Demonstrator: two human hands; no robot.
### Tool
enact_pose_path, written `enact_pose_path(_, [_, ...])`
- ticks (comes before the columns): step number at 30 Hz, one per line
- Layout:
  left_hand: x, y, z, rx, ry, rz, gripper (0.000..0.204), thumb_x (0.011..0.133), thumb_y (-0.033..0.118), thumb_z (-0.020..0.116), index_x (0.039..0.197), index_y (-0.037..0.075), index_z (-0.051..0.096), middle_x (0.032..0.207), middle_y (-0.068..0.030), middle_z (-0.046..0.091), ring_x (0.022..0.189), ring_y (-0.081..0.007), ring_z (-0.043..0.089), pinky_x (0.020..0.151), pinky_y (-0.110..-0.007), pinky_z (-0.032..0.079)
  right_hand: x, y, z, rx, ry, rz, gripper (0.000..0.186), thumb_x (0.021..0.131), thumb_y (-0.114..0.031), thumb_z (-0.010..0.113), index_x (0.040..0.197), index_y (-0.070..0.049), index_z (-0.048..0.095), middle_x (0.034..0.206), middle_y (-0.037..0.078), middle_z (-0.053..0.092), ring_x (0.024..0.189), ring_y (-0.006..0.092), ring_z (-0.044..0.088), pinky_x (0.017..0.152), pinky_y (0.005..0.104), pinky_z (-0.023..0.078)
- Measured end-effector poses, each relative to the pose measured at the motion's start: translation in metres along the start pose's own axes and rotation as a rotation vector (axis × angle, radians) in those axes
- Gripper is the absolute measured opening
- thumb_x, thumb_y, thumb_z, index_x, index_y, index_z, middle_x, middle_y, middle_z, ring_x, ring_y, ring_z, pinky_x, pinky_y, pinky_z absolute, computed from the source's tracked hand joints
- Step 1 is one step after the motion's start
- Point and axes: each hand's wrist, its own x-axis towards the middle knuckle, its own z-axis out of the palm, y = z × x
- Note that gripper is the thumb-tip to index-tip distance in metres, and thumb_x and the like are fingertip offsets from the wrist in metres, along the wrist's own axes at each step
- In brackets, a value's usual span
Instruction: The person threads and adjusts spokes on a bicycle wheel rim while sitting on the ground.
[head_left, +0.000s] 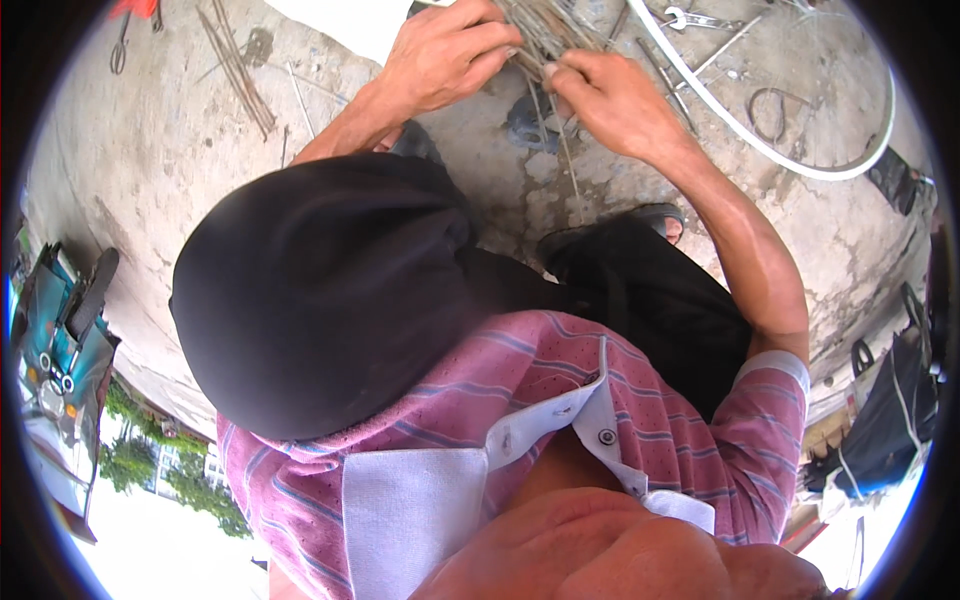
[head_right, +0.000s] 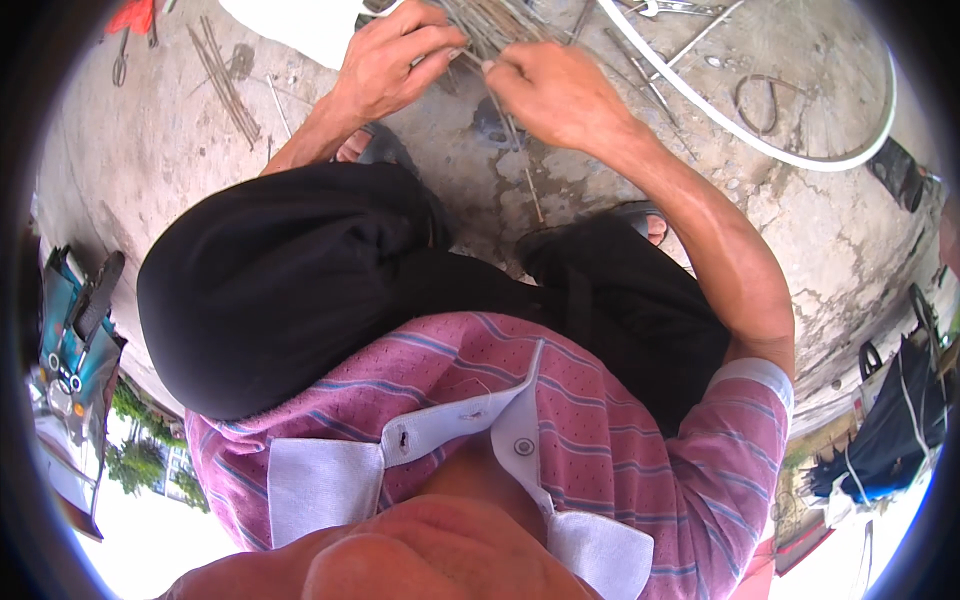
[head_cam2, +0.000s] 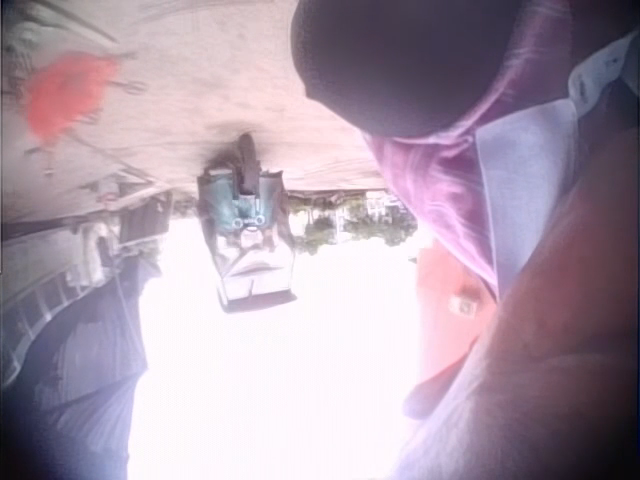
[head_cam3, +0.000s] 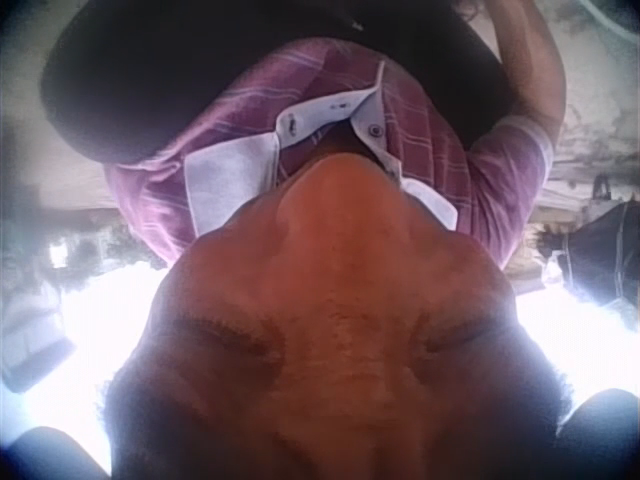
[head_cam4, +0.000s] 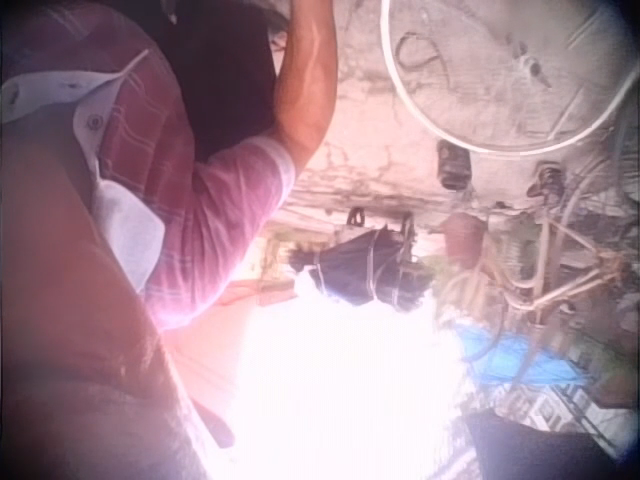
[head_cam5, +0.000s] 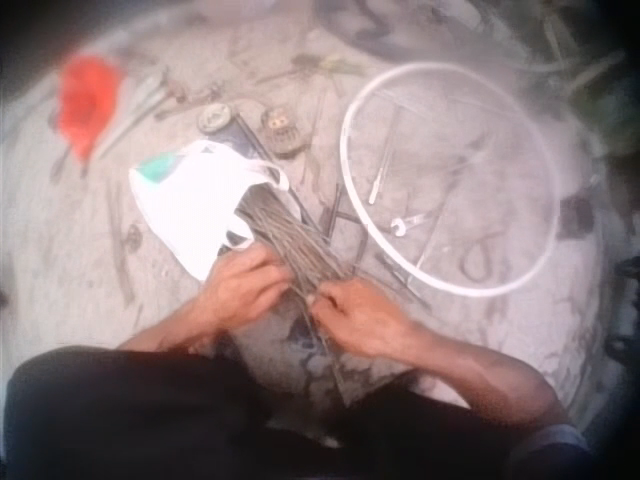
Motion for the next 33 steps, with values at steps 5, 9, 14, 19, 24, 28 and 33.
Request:
enact_pose_path(5, [-0.003, -0.009, 0.010, -0.060, 0.044, -0.004, 0.022, 0.080, 0.002, 0.077, 0.100, 0.008, 0.073, 0.097, -0.0080, 0.063, 0.082, -0.0297, 0.066, 0.068, -0.039, 0.054, -0.001, 0.008, 0.004, -0.003, 0.047, -0.124, 0.034, 0.091, -0.038, 0.071, 0.093, -0.004, 0.070, 0.078, 0.014, 0.073, 0.074, 0.0324, 0.071, 0.072, 0.0458, 0.056])
enact_pose_path(9, [0.002, 0.001, 0.009, -0.074, 0.051, -0.026, 0.023, 0.078, -0.003, 0.077, 0.099, 0.006, 0.074, 0.099, -0.0095, 0.065, 0.083, -0.0291, 0.067, 0.069, -0.039, 0.054, -0.006, -0.002, -0.007, 0.004, 0.000, -0.012, 0.040, 0.091, -0.044, 0.070, 0.092, -0.004, 0.068, 0.080, 0.013, 0.075, 0.079, 0.0340, 0.072, 0.073, 0.0460, 0.055])
enact_pose_path(14, [0.010, 0.006, 0.009, -0.067, 0.011, -0.027, 0.023, 0.078, -0.003, 0.076, 0.099, 0.006, 0.074, 0.098, -0.0100, 0.065, 0.083, -0.0291, 0.067, 0.069, -0.039, 0.055, 0.001, 0.021, 0.001, 0.058, -0.033, -0.109, 0.037, 0.091, -0.040, 0.068, 0.090, -0.004, 0.070, 0.080, 0.014, 0.075, 0.080, 0.0341, 0.072, 0.075, 0.0458, 0.055])
enact_pose_path(19, [0.005, 0.004, 0.007, -0.069, 0.031, -0.038, 0.022, 0.078, -0.004, 0.076, 0.098, 0.005, 0.073, 0.096, -0.0102, 0.064, 0.082, -0.0288, 0.066, 0.069, -0.038, 0.055, -0.005, 0.006, -0.004, 0.036, 0.025, -0.060, 0.039, 0.090, -0.042, 0.070, 0.093, -0.003, 0.070, 0.081, 0.014, 0.074, 0.078, 0.0338, 0.072, 0.074, 0.0454, 0.055])
enact_pose_path(24, [0.008, 0.002, 0.008, -0.085, 0.051, 0.009, 0.022, 0.077, -0.003, 0.076, 0.097, 0.006, 0.073, 0.096, -0.0090, 0.065, 0.081, -0.0280, 0.067, 0.066, -0.038, 0.055, 0.000, 0.013, -0.005, 0.388, -0.169, 0.028, 0.044, 0.093, -0.042, 0.059, 0.089, 0.000, 0.073, 0.078, 0.017, 0.074, 0.073, 0.0317, 0.072, 0.074, 0.0449, 0.056])
enact_pose_path(28, [0.003, 0.000, 0.003, -0.073, 0.048, -0.009, 0.022, 0.077, -0.002, 0.077, 0.097, 0.006, 0.073, 0.096, -0.0086, 0.065, 0.080, -0.0281, 0.067, 0.066, -0.038, 0.055, 0.000, 0.013, -0.002, 0.106, -0.034, -0.102, 0.041, 0.094, -0.043, 0.066, 0.098, -0.003, 0.070, 0.082, 0.011, 0.073, 0.077, 0.0283, 0.070, 0.072, 0.0416, 0.054])
enact_pose_path(33, [0.004, 0.000, 0.004, -0.082, 0.052, -0.007, 0.022, 0.078, -0.003, 0.076, 0.097, 0.007, 0.073, 0.093, -0.0077, 0.064, 0.080, -0.0279, 0.067, 0.064, -0.038, 0.054, 0.005, 0.006, -0.005, 0.337, -0.180, 0.085, 0.041, 0.101, -0.040, 0.059, 0.095, 0.000, 0.069, 0.082, 0.013, 0.073, 0.066, 0.0226, 0.068, 0.068, 0.0392, 0.054])
